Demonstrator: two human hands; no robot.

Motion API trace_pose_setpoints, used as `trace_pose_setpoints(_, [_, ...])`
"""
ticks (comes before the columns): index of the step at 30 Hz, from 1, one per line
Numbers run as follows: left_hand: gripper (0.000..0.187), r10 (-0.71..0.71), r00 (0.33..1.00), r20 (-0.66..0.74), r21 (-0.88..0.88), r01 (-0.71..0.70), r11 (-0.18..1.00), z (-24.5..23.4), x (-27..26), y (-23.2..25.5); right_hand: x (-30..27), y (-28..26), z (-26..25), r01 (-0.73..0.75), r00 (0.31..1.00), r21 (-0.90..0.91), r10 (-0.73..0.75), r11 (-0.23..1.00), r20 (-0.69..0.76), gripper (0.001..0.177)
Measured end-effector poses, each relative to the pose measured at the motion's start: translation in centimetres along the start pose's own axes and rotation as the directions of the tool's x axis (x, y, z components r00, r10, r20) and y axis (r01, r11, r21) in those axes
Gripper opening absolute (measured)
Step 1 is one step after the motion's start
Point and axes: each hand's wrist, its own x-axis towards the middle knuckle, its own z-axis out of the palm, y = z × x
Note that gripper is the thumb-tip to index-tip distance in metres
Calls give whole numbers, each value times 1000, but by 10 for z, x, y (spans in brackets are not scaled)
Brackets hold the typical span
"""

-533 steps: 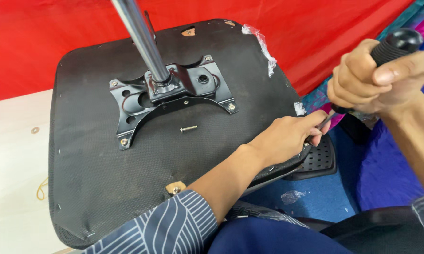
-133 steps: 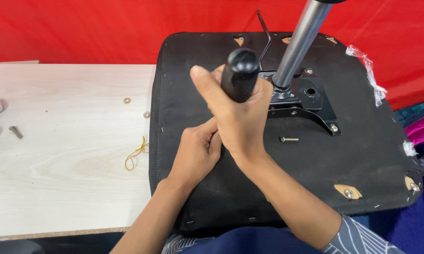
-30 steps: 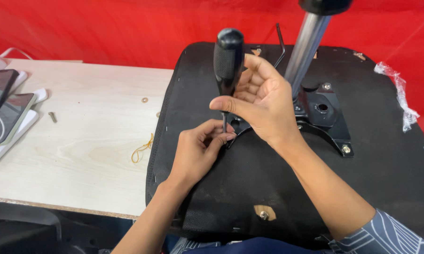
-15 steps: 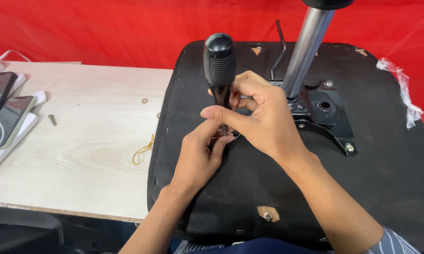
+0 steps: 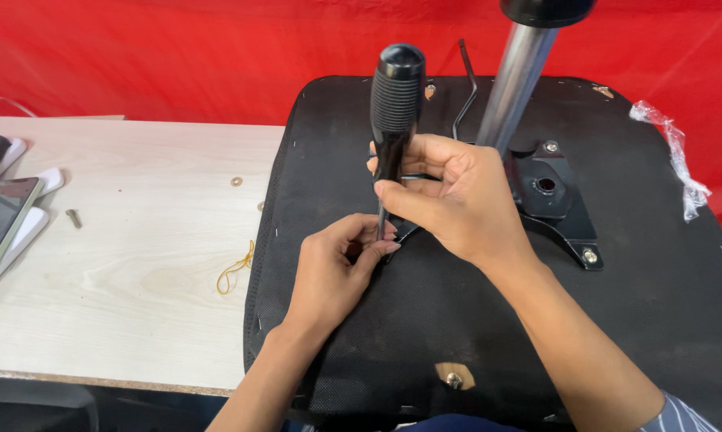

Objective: The person uses a screwdriver to tighten screws into the underside of an office chair seat, securing the central gas-lift mechanism. The person works on multiple screw locations around the metal mounting plate, progressively tightening each fastener.

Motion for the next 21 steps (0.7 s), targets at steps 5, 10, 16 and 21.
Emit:
trace_pose_setpoints(5, [18,85,996,8,-77,-84,994,-1,-2,-3,-1,9,15,177,982,-69,-172,982,75,30])
trace_pose_setpoints(10, [14,86,996,16,-38,-85,996,-2,-3,-9,-5,13,21,137,990,-137,-130,981,61,27])
trace_pose_setpoints(16, [14,136,991,-10,-81,-136,987,0,-1,-14,-4,5,14,243,968,-149,-228,959,109,37])
trace_pose_setpoints(21, [16,76,997,-2,-68,-76,995,-1,-2,-9,-4,1,15,136,990,-72,-133,988,41,32])
